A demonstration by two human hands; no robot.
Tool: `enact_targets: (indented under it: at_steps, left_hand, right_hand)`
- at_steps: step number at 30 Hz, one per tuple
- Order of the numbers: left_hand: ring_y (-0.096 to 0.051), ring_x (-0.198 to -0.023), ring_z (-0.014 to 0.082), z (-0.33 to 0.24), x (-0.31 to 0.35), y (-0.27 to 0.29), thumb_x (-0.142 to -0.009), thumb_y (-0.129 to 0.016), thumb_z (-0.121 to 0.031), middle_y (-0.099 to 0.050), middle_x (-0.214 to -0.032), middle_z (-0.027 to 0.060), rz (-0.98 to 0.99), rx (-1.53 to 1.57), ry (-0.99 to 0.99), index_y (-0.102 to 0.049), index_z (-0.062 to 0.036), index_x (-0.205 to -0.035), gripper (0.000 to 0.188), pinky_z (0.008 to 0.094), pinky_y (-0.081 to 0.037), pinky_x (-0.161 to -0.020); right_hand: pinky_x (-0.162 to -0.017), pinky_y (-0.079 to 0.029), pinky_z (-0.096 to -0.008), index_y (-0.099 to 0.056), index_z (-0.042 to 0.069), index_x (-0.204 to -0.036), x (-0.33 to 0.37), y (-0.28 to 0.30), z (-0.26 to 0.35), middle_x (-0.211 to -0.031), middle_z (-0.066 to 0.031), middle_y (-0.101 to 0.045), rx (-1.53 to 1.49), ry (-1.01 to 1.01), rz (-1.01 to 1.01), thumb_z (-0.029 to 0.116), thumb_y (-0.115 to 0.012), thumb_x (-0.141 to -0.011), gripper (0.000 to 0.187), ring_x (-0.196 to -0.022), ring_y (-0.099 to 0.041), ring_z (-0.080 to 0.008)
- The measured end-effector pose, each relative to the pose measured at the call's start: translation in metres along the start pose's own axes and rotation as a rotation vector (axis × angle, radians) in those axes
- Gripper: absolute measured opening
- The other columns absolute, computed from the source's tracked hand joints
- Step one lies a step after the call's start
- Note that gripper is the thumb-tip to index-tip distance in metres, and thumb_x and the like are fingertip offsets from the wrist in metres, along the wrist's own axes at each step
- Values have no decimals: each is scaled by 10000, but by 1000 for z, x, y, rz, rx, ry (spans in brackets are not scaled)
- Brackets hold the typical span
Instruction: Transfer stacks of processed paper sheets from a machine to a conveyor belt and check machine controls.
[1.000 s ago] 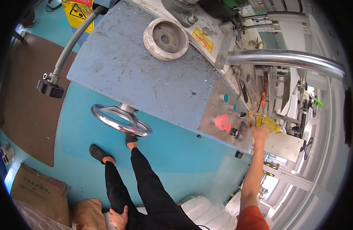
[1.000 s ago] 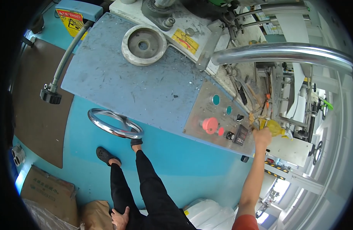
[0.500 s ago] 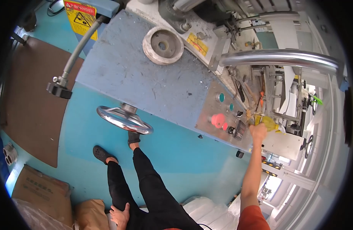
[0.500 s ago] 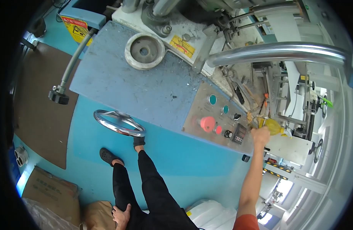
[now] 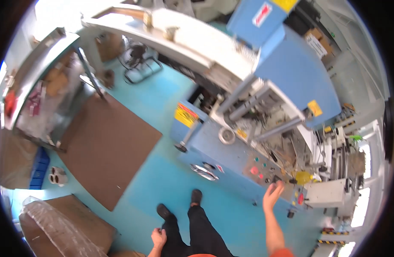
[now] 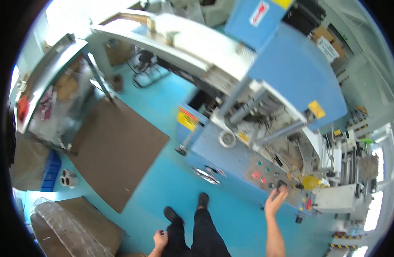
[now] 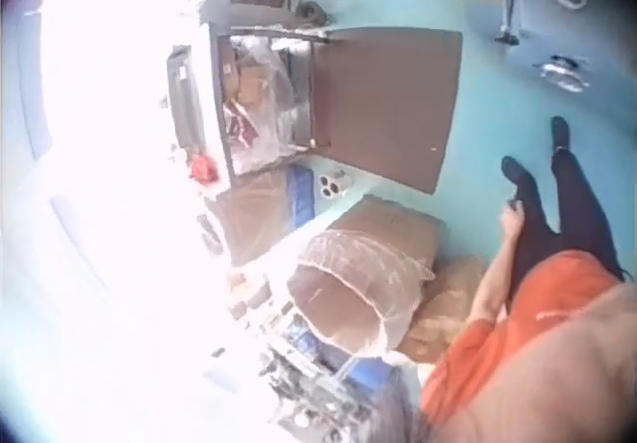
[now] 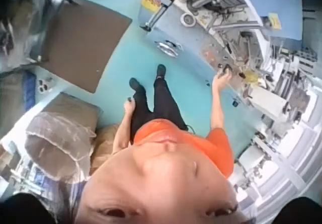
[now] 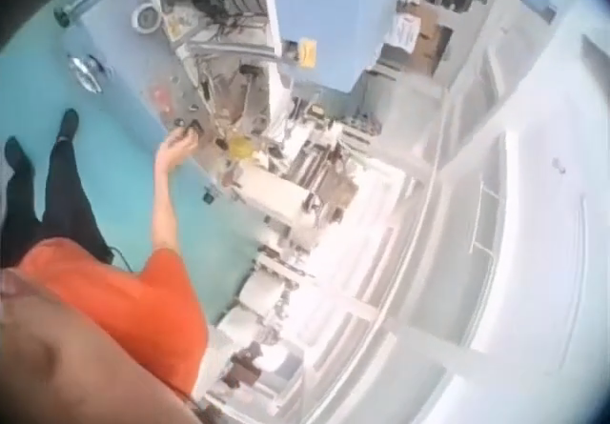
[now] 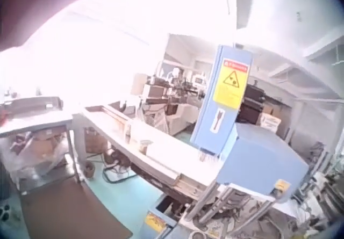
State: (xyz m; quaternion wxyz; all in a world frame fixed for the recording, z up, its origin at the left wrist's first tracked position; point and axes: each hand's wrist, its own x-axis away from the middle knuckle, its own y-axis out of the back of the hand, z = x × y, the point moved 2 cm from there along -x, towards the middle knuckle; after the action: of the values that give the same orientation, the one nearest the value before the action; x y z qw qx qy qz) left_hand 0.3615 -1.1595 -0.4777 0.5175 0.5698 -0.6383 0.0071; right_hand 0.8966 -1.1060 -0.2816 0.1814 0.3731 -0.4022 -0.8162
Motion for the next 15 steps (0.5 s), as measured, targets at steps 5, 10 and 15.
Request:
enact_targets:
  at_steps: [5, 10, 15]
  left_hand:
    - [-679, -848, 254, -132, -23, 136, -878, -678, -245, -694, -930, 161, -195, 320, -352, -647, 3, -1046, 301, 360, -530, -777]
    - [-618, -864, 174, -287, 34, 354, -865, -671, -31, -640, -995, 99, -648, 393, -838, -624, -8, -1090, 231, 306, -498, -787]
    - [-568, -936, 244, -375, 99, 486, -1002, -468, -419, -611, -992, 123, -1154, 185, -1406, -537, 13, -1109, 450, 349, -439, -845]
  right_hand:
    - [-724, -509, -378, -613, 47, -1031, 132, -35, 134, -1035, -149, -589, -364, 254, 781, 72, -629, -842, 192, -844, -605, -289]
    - [-805, -519, -428, -654, 112, -1003, 183, -89, 246, -985, -91, -633, -275, 816, 1260, 254, -637, -857, 205, -931, -617, -308]
    - [-890, -456, -496, -644, 120, -1137, 147, -148, 332, -1073, -104, -683, -361, 558, 1453, 408, -614, -881, 386, -1089, -605, -303]
